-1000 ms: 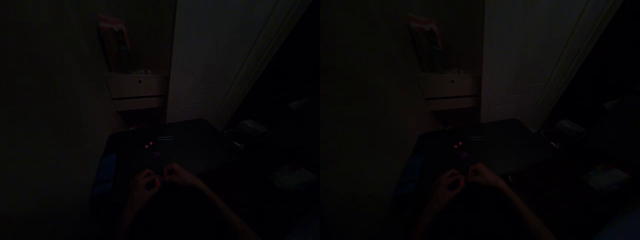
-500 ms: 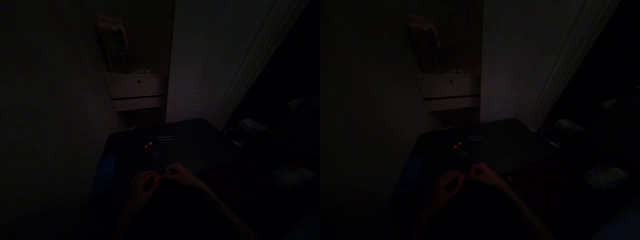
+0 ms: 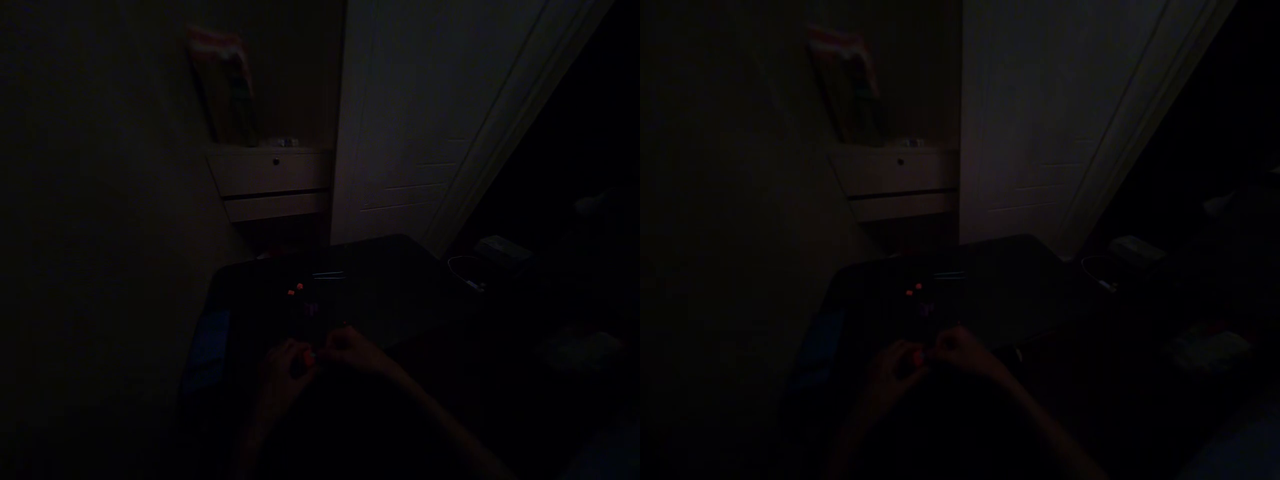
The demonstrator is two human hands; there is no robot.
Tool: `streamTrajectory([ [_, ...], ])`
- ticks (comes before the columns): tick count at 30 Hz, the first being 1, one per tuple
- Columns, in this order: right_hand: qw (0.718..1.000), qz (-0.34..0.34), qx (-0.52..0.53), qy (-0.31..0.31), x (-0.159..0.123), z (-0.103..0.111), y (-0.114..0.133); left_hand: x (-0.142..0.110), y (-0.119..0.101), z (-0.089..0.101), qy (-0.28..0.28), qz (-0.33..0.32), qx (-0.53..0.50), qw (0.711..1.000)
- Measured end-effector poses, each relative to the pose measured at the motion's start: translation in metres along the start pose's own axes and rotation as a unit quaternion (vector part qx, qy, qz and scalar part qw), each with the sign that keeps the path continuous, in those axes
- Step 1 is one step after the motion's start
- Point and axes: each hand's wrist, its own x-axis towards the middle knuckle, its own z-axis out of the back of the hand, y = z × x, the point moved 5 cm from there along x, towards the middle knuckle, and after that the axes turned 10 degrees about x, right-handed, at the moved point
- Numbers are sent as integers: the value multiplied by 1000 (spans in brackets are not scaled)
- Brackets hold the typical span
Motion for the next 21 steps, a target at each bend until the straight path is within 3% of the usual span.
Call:
streamTrajectory([
  [7,999,-13,-26,-21,-1,3,2,0,-1,2,6,19,-25,999],
  [21,997,-48,-40,35,6,4,10,-2,-3,1,42,37,-46,997],
])
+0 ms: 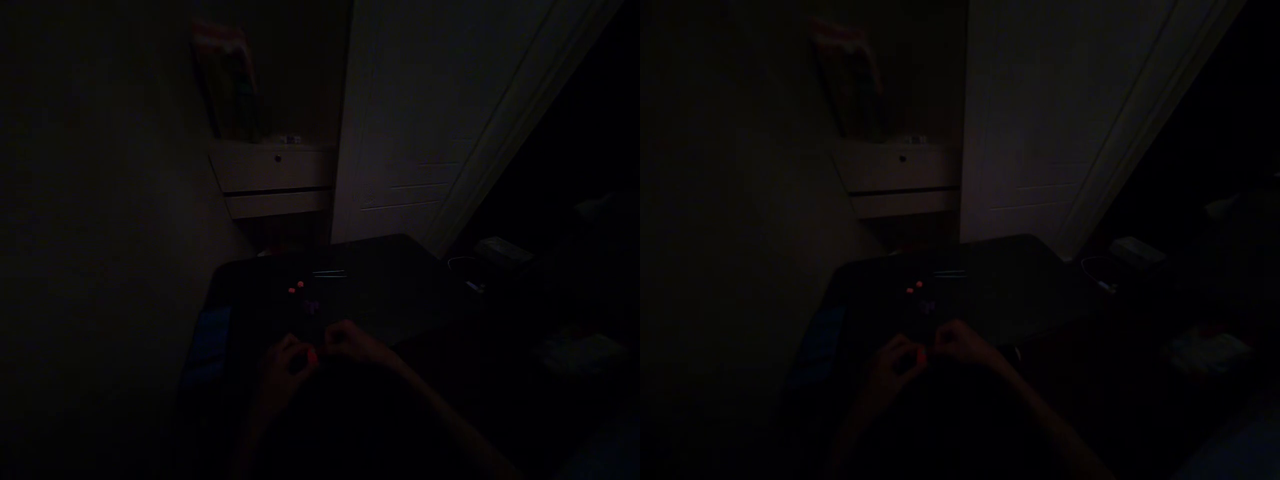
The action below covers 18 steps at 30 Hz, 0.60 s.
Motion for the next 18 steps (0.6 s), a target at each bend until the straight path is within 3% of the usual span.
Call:
streamTrajectory([
  [18,998,-7,-25,58,-1,0,1,1,-1,1,0,-14,17,1000],
])
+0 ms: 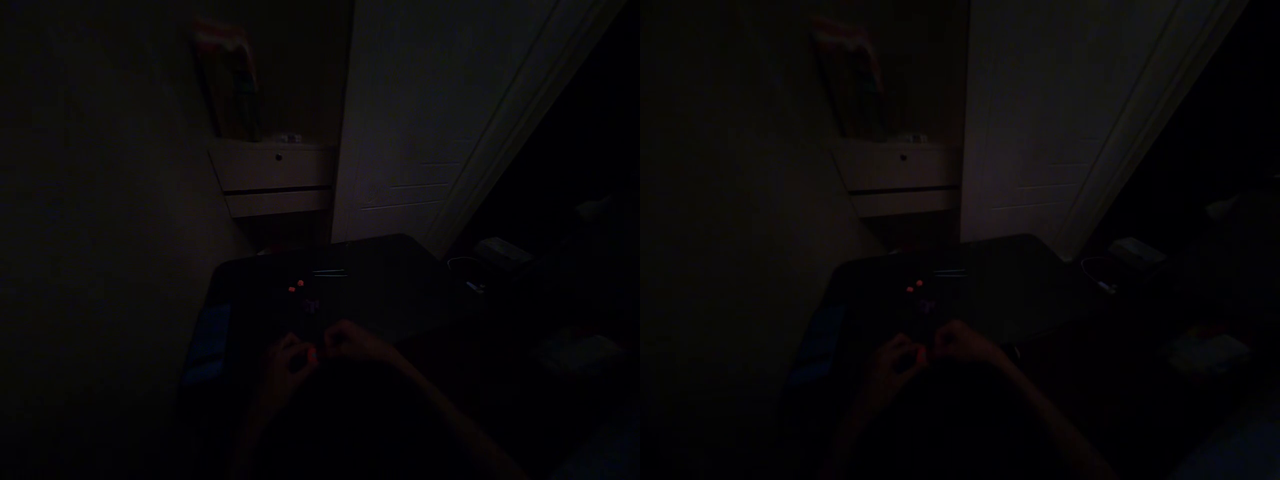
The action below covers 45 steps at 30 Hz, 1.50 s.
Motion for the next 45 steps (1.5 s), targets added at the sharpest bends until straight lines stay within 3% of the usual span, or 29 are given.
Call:
streamTrajectory([
  [9,996,47,47,-51,-3,2,-2,1,-2,1,-4,-6,-11,1000],
  [25,997,-19,-46,-61,6,1,7,1,0,-1,0,-9,-9,1000],
  [33,998,28,55,-14,-1,6,2,1,2,-2,-4,-3,-10,1000],
  [45,998,-9,-39,-46,3,-1,2,2,1,-1,-3,-13,-18,1000],
])
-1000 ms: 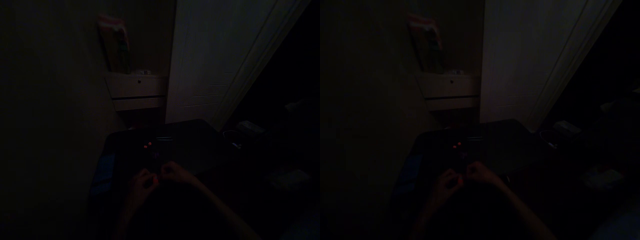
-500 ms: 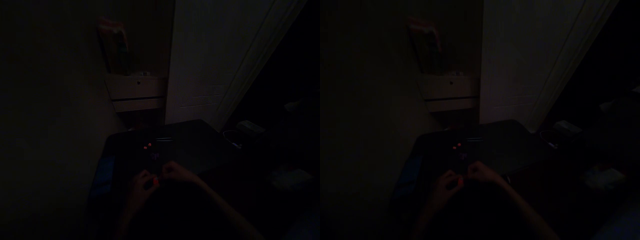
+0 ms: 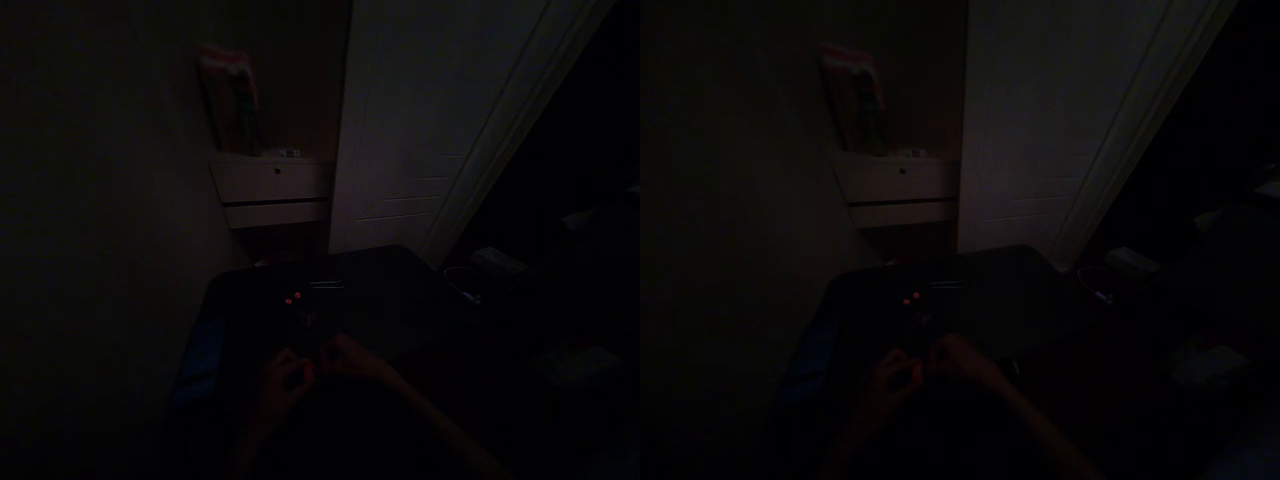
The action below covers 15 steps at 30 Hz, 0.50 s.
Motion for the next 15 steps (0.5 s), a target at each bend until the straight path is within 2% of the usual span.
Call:
streamTrajectory([
  [2,1000,0,-1,-7,0,0,-1,1,0,0,-3,3,2,1000],
  [8,995,22,96,10,-3,3,-6,1,1,0,-4,8,3,1000],
  [15,999,9,36,20,-6,3,1,-1,-1,0,0,5,4,1000],
])
